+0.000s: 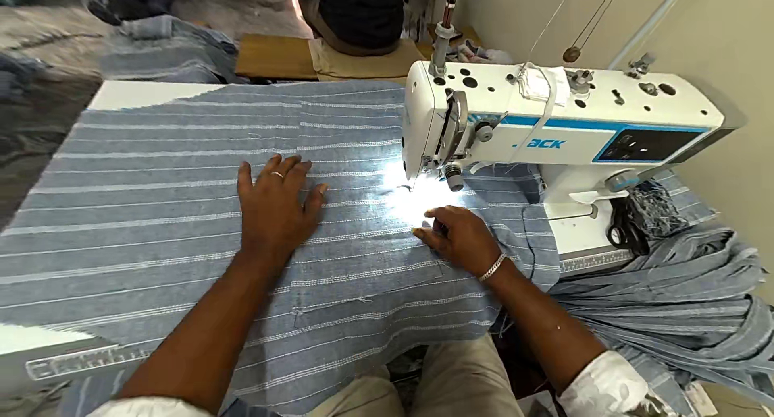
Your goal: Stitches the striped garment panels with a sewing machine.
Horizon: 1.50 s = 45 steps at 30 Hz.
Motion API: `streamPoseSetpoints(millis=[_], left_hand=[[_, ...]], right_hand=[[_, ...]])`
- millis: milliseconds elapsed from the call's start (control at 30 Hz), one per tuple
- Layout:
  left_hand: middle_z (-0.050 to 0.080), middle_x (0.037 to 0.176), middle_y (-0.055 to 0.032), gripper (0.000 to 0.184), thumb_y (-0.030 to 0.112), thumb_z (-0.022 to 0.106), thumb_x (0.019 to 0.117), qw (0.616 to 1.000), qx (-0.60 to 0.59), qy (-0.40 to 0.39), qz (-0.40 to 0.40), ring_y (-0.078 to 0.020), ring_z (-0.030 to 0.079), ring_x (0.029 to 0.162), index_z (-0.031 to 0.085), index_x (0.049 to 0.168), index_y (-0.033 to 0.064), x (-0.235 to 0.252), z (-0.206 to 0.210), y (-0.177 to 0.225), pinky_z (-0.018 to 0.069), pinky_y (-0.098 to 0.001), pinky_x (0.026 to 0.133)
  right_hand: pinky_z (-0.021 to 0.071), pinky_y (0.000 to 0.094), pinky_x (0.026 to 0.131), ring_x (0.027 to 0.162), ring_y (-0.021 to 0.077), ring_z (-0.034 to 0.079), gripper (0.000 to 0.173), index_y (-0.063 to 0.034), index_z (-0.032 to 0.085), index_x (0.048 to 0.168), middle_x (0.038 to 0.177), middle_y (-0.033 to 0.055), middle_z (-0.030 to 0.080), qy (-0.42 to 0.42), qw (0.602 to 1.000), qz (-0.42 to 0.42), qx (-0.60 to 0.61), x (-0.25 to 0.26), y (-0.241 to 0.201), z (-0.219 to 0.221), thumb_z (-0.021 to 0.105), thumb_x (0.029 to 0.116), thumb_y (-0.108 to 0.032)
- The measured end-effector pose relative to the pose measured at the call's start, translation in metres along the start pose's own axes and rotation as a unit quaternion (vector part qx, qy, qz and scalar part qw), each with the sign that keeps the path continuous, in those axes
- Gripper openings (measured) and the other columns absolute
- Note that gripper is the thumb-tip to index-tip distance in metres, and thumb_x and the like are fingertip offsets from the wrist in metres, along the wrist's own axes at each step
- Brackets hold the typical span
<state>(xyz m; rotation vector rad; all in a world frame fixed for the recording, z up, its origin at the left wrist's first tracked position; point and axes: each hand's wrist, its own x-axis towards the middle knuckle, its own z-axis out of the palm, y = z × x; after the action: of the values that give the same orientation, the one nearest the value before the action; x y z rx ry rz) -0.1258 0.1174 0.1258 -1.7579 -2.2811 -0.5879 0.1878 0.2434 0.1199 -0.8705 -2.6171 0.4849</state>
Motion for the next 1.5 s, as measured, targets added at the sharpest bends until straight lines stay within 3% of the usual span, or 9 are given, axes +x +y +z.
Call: streamPoseSetpoints(millis=[67,200,400,633,833,967,1367,1467,1500], left_hand=[[0.058,0.147,-0.0164,0.054,0.045,0.04,0.1077,0.999,-0.002,-0.045,0.014,-0.0399,0.045,0.145,0.062,0.138,0.0067,-0.021,-0.012,0.018,0.0221,-0.0703,0.12],[0.046,0.16,-0.009,0.072,0.068,0.03,0.1023,0.983,0.033,-0.18,-0.007,-0.0421,0.034,0.151,0.054,0.15,0.0203,-0.068,-0.011,0.032,0.0181,-0.0795,0.115],[0.041,0.164,-0.0083,0.075,0.068,0.025,0.1021,0.986,0.013,-0.161,-0.036,-0.04,0.03,0.154,0.049,0.154,0.0195,-0.08,-0.006,0.02,0.0164,-0.0775,0.117],[0.04,0.165,-0.0059,0.076,0.069,0.024,0.1017,0.985,0.014,-0.165,-0.044,-0.0387,0.028,0.155,0.047,0.155,0.0214,-0.081,-0.006,0.02,0.0155,-0.0768,0.117],[0.041,0.164,-0.0065,0.074,0.068,0.026,0.1016,0.984,0.009,-0.173,-0.047,-0.0394,0.03,0.153,0.049,0.155,0.0212,-0.076,-0.007,0.02,0.0172,-0.0765,0.117],[0.039,0.165,-0.0077,0.073,0.066,0.027,0.1032,0.984,-0.001,-0.172,-0.051,-0.0403,0.029,0.154,0.048,0.155,0.0195,-0.057,-0.004,0.015,0.0163,-0.0768,0.117],[0.041,0.163,-0.0091,0.077,0.07,0.026,0.1012,0.985,0.009,-0.153,-0.085,-0.0424,0.031,0.152,0.049,0.153,0.0195,0.008,0.017,-0.01,0.0167,-0.081,0.113],[0.052,0.152,-0.0189,0.061,0.056,0.041,0.1052,0.995,0.013,-0.086,-0.044,-0.0479,0.035,0.148,0.059,0.142,0.0097,0.012,0.011,-0.005,0.0159,-0.0799,0.115],[0.058,0.146,-0.0194,0.051,0.045,0.045,0.1068,0.998,0.006,-0.062,-0.017,-0.0465,0.041,0.145,0.063,0.135,0.0075,0.012,0.007,0.005,0.0237,-0.0752,0.115]], right_hand=[[0.0599,0.0465,0.072,0.076,0.0209,0.07,0.054,-0.0081,0.064,0.129,0.089,0.0045,0.072,-0.054,0.994,0.083,0.052,-0.001,-0.022,-0.006,0.066,0.0967,-0.052],[0.0576,0.0411,0.061,0.064,0.0179,0.065,0.036,-0.0084,0.062,0.119,0.076,0.0026,0.067,-0.045,0.981,0.135,0.131,-0.018,-0.046,-0.004,0.071,0.0973,-0.035],[0.054,0.0328,0.048,0.055,0.0124,0.062,0.034,-0.0117,0.059,0.121,0.074,-0.0008,0.069,0.013,0.969,0.178,0.171,-0.063,-0.06,0.004,0.072,0.098,-0.033],[0.0517,0.0318,0.044,0.048,0.0125,0.059,0.022,-0.0143,0.063,0.118,0.065,-0.0012,0.064,0.011,0.954,0.211,0.213,-0.076,-0.059,0.01,0.066,0.1023,-0.03],[0.0511,0.0392,0.047,0.053,0.0133,0.061,0.025,-0.0232,0.078,0.104,0.063,-0.0037,0.065,0.046,0.988,0.143,0.025,-0.089,-0.048,0.021,0.059,0.1015,-0.039],[0.0497,0.0424,0.046,0.055,0.0191,0.064,0.028,-0.0225,0.08,0.109,0.064,0.0,0.066,0.072,0.993,0.085,-0.038,-0.076,-0.036,0.022,0.057,0.1022,-0.036],[0.0557,0.0491,0.061,0.068,0.0223,0.07,0.028,-0.0191,0.08,0.106,0.076,0.0039,0.073,0.03,0.999,-0.007,-0.04,0.001,0.012,0.008,0.056,0.1003,-0.032],[0.0588,0.0468,0.068,0.073,0.0214,0.071,0.028,-0.0128,0.079,0.106,0.082,0.0056,0.074,0.047,0.999,-0.013,-0.021,0.012,0.01,-0.015,0.055,0.1034,-0.027],[0.0591,0.0445,0.069,0.073,0.0203,0.071,0.028,-0.011,0.078,0.107,0.083,0.0061,0.074,0.068,0.997,-0.024,-0.009,0.017,0.011,-0.019,0.055,0.1044,-0.026]])
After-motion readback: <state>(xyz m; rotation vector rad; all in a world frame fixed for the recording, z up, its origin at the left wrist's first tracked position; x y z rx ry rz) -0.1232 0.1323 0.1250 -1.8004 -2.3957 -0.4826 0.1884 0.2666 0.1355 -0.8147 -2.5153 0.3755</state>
